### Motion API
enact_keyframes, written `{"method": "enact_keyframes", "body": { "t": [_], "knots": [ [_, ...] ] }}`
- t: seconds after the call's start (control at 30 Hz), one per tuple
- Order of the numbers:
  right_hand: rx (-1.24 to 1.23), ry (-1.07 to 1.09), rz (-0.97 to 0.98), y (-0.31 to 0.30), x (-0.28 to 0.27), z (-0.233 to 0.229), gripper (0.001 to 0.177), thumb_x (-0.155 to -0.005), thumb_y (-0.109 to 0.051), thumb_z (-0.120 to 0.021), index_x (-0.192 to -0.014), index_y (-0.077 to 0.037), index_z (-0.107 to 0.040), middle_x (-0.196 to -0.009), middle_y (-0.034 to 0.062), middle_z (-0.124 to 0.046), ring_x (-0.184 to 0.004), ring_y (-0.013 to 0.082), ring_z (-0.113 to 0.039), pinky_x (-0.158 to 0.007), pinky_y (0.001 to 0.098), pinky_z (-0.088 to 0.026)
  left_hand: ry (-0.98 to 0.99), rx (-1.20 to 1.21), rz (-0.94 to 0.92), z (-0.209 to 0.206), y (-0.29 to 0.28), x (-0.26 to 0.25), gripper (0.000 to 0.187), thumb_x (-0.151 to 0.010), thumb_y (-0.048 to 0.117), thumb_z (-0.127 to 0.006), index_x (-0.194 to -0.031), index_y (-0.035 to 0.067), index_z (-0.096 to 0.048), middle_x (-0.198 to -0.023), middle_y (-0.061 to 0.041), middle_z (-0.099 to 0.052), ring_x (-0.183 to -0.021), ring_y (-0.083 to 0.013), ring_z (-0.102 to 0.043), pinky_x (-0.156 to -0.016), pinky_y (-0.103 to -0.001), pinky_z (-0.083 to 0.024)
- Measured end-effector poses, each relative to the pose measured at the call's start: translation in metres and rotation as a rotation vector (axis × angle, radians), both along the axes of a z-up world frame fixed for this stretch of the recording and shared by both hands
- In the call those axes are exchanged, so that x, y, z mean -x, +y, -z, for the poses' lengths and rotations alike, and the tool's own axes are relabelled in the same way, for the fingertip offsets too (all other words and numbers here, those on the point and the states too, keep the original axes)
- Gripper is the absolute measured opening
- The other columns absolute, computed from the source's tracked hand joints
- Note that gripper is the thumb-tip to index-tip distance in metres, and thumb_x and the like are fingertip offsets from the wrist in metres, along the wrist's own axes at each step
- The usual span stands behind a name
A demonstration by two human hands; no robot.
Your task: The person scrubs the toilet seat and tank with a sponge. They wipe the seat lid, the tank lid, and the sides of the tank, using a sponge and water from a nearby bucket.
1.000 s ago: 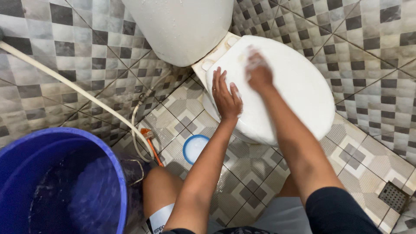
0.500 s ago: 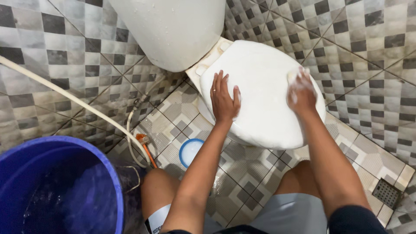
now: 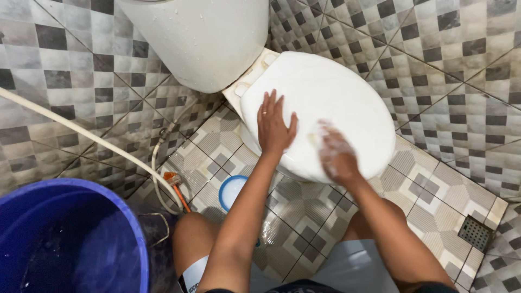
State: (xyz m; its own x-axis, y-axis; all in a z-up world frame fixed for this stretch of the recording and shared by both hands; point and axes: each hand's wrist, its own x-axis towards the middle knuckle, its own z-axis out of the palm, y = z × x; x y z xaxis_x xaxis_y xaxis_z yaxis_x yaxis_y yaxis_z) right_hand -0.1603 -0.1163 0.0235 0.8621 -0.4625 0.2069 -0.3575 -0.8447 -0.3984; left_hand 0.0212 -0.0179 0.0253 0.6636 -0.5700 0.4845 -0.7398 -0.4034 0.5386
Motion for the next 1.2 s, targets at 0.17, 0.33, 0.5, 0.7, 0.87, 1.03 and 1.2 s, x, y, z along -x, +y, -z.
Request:
{"method": "enact_keyframes", "body": {
  "t": [0.17, 0.33, 0.5, 0.7, 0.87, 1.03, 1.2],
  "knots": [
    [0.308, -0.152, 0.096, -0.11, 0.031, 0.036, 0.035, -0.109, -0.019, -0.045, -0.123, 0.004, -0.068, -0.164, 0.0219, -0.049, -0.152, 0.0371, -0.045, -0.126, 0.0425, -0.041, 0.005, -0.098, 0.043, -0.006, -0.005, 0.0, 0.062, -0.092, 0.037, -0.063, -0.14, -0.002, -0.056, -0.159, -0.02, -0.041, -0.154, -0.0339, -0.028, -0.125, -0.047, -0.02],
    [0.363, -0.191, 0.15, -0.145, -0.041, 0.063, 0.015, -0.082, -0.011, -0.061, -0.081, -0.005, -0.075, -0.132, 0.0164, -0.065, -0.147, 0.0363, -0.05, -0.125, 0.0421, -0.039, -0.04, -0.066, 0.004, 0.005, -0.007, -0.001, 0.056, -0.098, 0.032, -0.057, -0.14, -0.005, -0.056, -0.157, -0.021, -0.045, -0.152, -0.0346, -0.032, -0.125, -0.046, -0.023],
    [0.107, -0.283, -0.066, -0.035, -0.082, 0.035, 0.039, -0.095, -0.01, -0.056, -0.132, 0.002, -0.061, -0.151, 0.0231, -0.053, -0.141, 0.0396, -0.049, -0.116, 0.0446, -0.04, -0.009, 0.03, -0.06, 0.011, -0.006, -0.003, 0.044, -0.106, 0.024, -0.049, -0.14, -0.002, -0.058, -0.157, -0.019, -0.048, -0.153, -0.0332, -0.035, -0.126, -0.047, -0.024],
    [0.149, -0.239, -0.202, 0.02, 0.024, 0.004, 0.042, -0.107, -0.02, -0.037, -0.136, -0.007, -0.064, -0.155, 0.02, -0.048, -0.145, 0.0348, -0.045, -0.119, 0.0484, -0.041, -0.03, -0.017, -0.047, 0.002, -0.004, 0.001, 0.046, -0.103, 0.026, -0.051, -0.136, -0.004, -0.058, -0.155, -0.021, -0.047, -0.151, -0.0349, -0.034, -0.124, -0.048, -0.023],
    [0.295, -0.085, 0.069, -0.073, 0.054, 0.031, 0.038, -0.112, -0.016, -0.044, -0.136, 0.006, -0.064, -0.161, 0.0216, -0.047, -0.151, 0.0388, -0.04, -0.122, 0.0492, -0.039, -0.014, -0.022, -0.054, -0.003, -0.004, 0.004, 0.045, -0.103, 0.025, -0.051, -0.136, -0.004, -0.058, -0.154, -0.02, -0.048, -0.151, -0.0346, -0.035, -0.124, -0.047, -0.024],
    [0.288, -0.281, 0.132, -0.136, -0.03, 0.061, 0.02, -0.095, -0.013, -0.059, -0.107, 0.0, -0.068, -0.153, 0.0223, -0.052, -0.146, 0.0366, -0.049, -0.12, 0.0434, -0.042, -0.009, 0.073, -0.105, 0.005, -0.005, 0.002, 0.041, -0.107, 0.024, -0.048, -0.137, -0.002, -0.058, -0.155, -0.018, -0.05, -0.152, -0.0334, -0.039, -0.126, -0.046, -0.028],
    [-0.074, -0.211, -0.011, -0.043, -0.106, 0.053, 0.041, -0.093, -0.011, -0.056, -0.132, 0.003, -0.061, -0.157, 0.0141, -0.049, -0.137, 0.0317, -0.053, -0.114, 0.0379, -0.044, 0.047, 0.145, -0.101, 0.01, -0.002, 0.001, 0.042, -0.107, 0.024, -0.046, -0.137, -0.002, -0.059, -0.153, -0.018, -0.052, -0.149, -0.0343, -0.04, -0.123, -0.047, -0.029]
  ]
}}
